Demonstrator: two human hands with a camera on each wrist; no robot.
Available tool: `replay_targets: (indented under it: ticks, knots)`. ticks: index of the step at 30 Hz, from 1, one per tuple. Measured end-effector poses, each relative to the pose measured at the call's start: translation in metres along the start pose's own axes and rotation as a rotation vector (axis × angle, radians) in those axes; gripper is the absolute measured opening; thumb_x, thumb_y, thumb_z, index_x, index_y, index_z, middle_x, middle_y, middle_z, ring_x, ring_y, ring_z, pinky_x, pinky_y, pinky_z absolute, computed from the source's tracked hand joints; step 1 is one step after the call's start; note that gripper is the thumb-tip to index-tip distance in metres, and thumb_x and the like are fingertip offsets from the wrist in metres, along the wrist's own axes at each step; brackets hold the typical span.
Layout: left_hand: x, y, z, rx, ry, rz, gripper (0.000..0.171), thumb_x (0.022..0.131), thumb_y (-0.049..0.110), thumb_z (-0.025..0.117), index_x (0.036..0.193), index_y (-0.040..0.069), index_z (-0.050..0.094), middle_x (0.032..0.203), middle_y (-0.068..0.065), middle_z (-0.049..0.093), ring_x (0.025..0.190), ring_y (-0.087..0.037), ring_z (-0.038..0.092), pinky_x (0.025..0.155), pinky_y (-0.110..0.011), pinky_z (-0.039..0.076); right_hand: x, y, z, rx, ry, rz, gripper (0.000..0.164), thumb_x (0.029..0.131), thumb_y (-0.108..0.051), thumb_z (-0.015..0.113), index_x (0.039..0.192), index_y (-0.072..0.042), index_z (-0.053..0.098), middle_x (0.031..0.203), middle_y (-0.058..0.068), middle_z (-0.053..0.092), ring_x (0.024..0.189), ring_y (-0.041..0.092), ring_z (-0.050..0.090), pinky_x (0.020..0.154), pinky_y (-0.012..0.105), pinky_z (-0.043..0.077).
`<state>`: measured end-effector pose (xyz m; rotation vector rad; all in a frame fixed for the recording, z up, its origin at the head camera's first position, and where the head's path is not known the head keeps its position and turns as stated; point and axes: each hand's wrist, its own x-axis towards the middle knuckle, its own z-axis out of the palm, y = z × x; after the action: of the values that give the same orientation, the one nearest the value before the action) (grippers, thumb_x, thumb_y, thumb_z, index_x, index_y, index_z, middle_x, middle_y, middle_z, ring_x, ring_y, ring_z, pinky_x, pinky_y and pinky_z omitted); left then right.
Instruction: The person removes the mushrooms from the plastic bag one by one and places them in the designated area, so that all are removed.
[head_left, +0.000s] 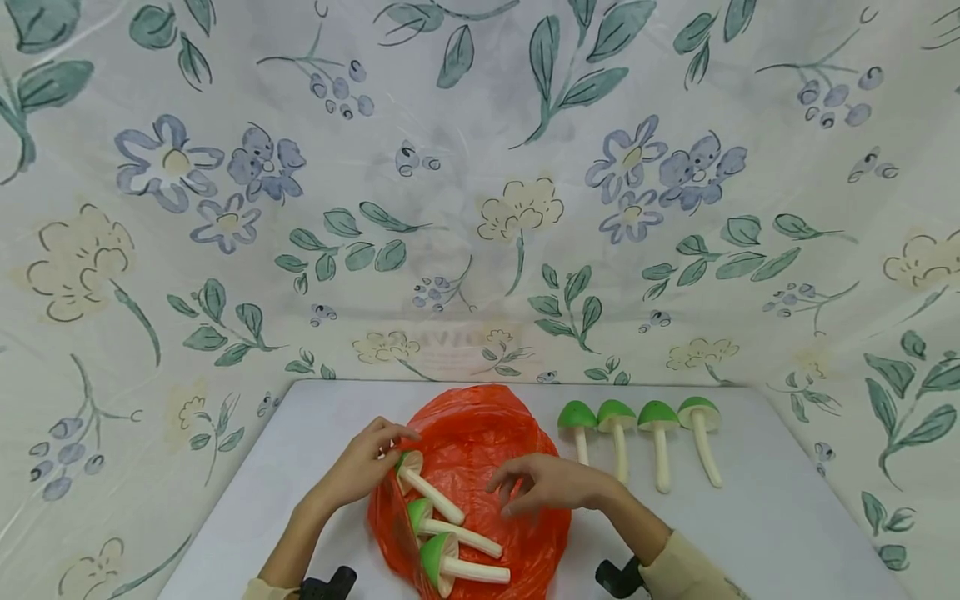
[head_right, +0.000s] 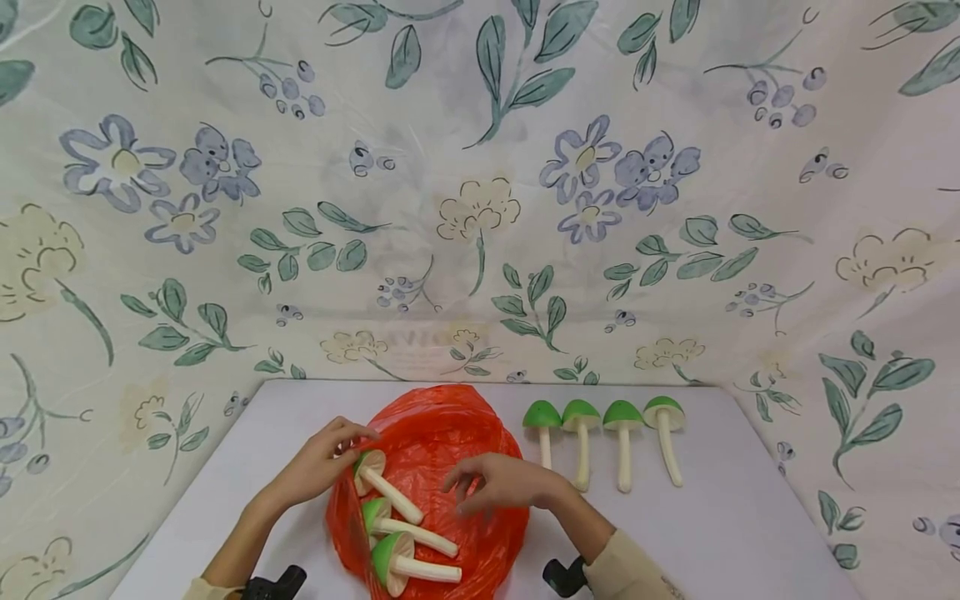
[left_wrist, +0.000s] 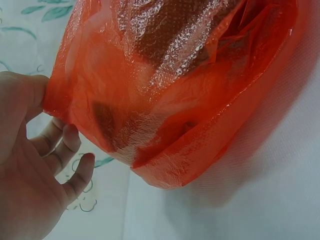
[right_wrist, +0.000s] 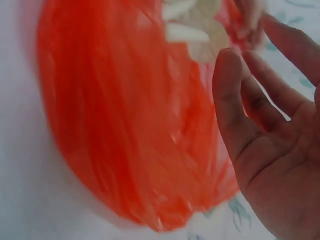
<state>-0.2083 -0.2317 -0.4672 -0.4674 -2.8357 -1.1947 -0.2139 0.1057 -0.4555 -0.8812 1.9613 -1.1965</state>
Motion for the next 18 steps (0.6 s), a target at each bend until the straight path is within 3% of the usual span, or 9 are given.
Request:
replay_targets:
  ticks: [10, 18]
  knots:
    - [0.000, 0.001, 0.000, 0.006, -0.003, -0.004, 0.031, 0.095, -0.002, 0.055, 0.117, 0.013, 0.071, 0.101, -0.003, 0.055, 0.086, -0.020, 0.047, 0.070, -0.028, 0.044, 0.008, 0.008, 0.030, 0.241, -0.231, 0.072, 0.034, 0.094, -0.006, 0.065, 0.127, 0.001, 0.061, 0.100, 0.001, 0.068, 0.081, 0.012, 0.063, 0.067, 0.023, 0.054]
    - [-0.001, 0.001, 0.000, 0.014, 0.003, -0.003, 0.030, 0.094, -0.002, 0.056, 0.116, 0.013, 0.071, 0.100, -0.002, 0.055, 0.086, -0.019, 0.047, 0.071, -0.029, 0.044, 0.006, 0.021, 0.038, 0.361, -0.272, 0.149, 0.034, 0.095, -0.005, 0.064, 0.128, -0.002, 0.061, 0.100, 0.002, 0.068, 0.081, 0.012, 0.063, 0.063, 0.022, 0.055]
